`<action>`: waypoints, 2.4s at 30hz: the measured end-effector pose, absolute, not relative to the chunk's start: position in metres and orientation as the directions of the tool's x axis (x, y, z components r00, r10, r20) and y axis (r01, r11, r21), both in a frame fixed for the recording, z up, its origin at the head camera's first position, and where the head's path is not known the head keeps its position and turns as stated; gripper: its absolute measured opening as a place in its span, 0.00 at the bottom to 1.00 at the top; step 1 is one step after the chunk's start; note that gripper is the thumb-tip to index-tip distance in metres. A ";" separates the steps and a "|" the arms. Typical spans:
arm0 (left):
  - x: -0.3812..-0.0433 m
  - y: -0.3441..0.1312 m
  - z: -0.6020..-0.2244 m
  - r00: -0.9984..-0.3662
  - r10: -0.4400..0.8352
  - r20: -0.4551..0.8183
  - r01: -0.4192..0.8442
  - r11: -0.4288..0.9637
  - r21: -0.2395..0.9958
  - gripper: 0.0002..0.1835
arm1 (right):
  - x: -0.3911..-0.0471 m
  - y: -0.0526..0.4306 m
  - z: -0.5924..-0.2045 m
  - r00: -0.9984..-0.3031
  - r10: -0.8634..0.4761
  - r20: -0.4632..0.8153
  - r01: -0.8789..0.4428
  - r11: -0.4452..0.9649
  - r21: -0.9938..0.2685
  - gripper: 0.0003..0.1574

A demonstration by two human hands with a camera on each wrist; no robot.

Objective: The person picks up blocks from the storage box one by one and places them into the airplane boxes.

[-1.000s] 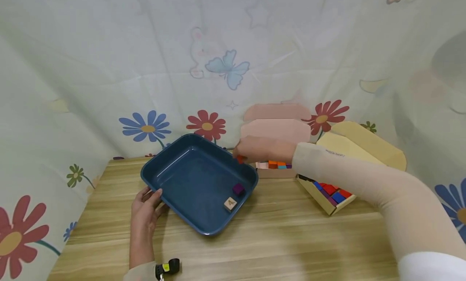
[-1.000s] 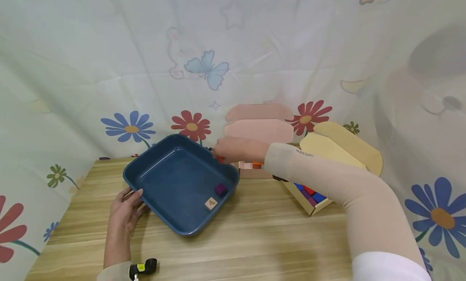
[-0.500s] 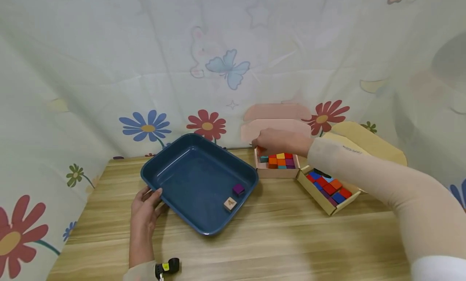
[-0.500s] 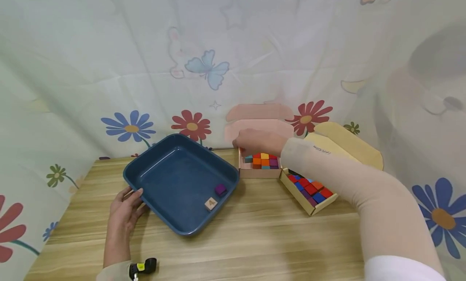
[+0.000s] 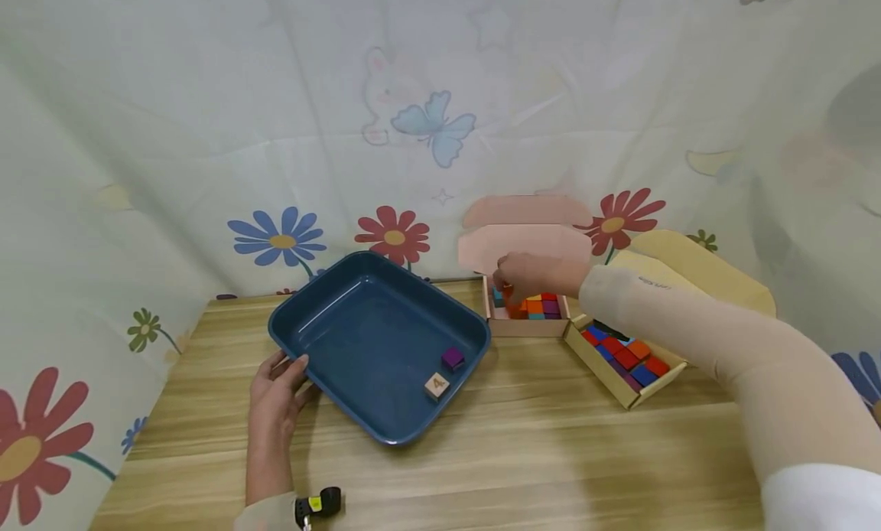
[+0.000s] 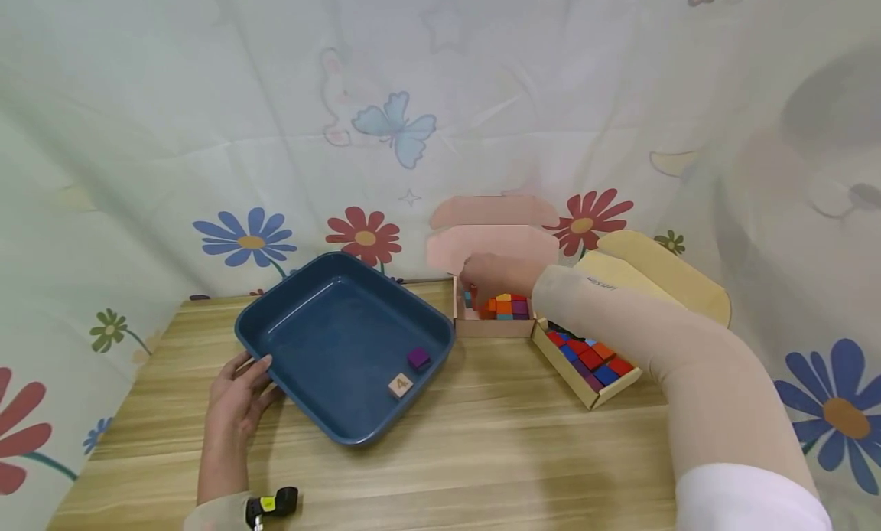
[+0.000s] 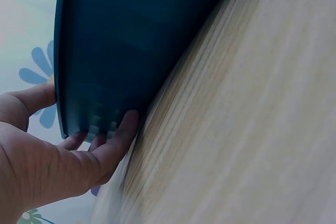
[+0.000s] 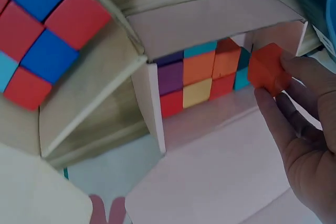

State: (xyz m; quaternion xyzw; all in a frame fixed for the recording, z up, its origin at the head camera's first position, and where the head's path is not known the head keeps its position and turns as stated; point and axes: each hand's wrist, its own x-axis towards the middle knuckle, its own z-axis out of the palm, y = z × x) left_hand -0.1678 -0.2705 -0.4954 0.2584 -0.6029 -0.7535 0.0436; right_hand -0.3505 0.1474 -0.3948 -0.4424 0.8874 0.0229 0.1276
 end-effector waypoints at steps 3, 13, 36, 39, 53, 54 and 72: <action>-0.168 -0.270 -0.497 -0.862 -0.382 -0.333 -0.241 -0.270 0.932 0.41 | -0.355 0.144 -0.405 -0.568 -0.793 -0.219 -0.787 0.602 -0.137 0.08; -0.167 -0.270 -0.499 -0.861 -0.390 -0.326 -0.229 -0.275 0.934 0.42 | -0.355 0.137 -0.431 -0.642 -0.755 -0.136 -0.743 0.656 -0.132 0.14; -0.169 -0.268 -0.495 -0.871 -0.374 -0.319 -0.230 -0.264 0.937 0.42 | -0.337 0.149 -0.446 -0.612 -0.790 0.021 -0.791 0.612 -0.009 0.13; -0.168 -0.268 -0.495 -0.871 -0.369 -0.324 -0.235 -0.265 0.935 0.42 | -0.332 0.146 -0.433 -0.619 -0.785 0.023 -0.786 0.618 -0.011 0.13; -0.167 -0.271 -0.496 -0.868 -0.376 -0.324 -0.233 -0.269 0.935 0.42 | -0.292 0.098 -0.375 -0.518 -0.852 -0.069 -0.854 0.520 -0.012 0.33; -0.167 -0.271 -0.496 -0.867 -0.376 -0.327 -0.234 -0.273 0.933 0.42 | -0.289 0.095 -0.374 -0.505 -0.858 -0.094 -0.862 0.508 -0.008 0.34; -0.167 -0.273 -0.494 -0.867 -0.389 -0.312 -0.221 -0.262 0.940 0.42 | -0.259 0.041 -0.414 -0.407 -0.809 -0.424 -0.899 0.438 0.028 0.41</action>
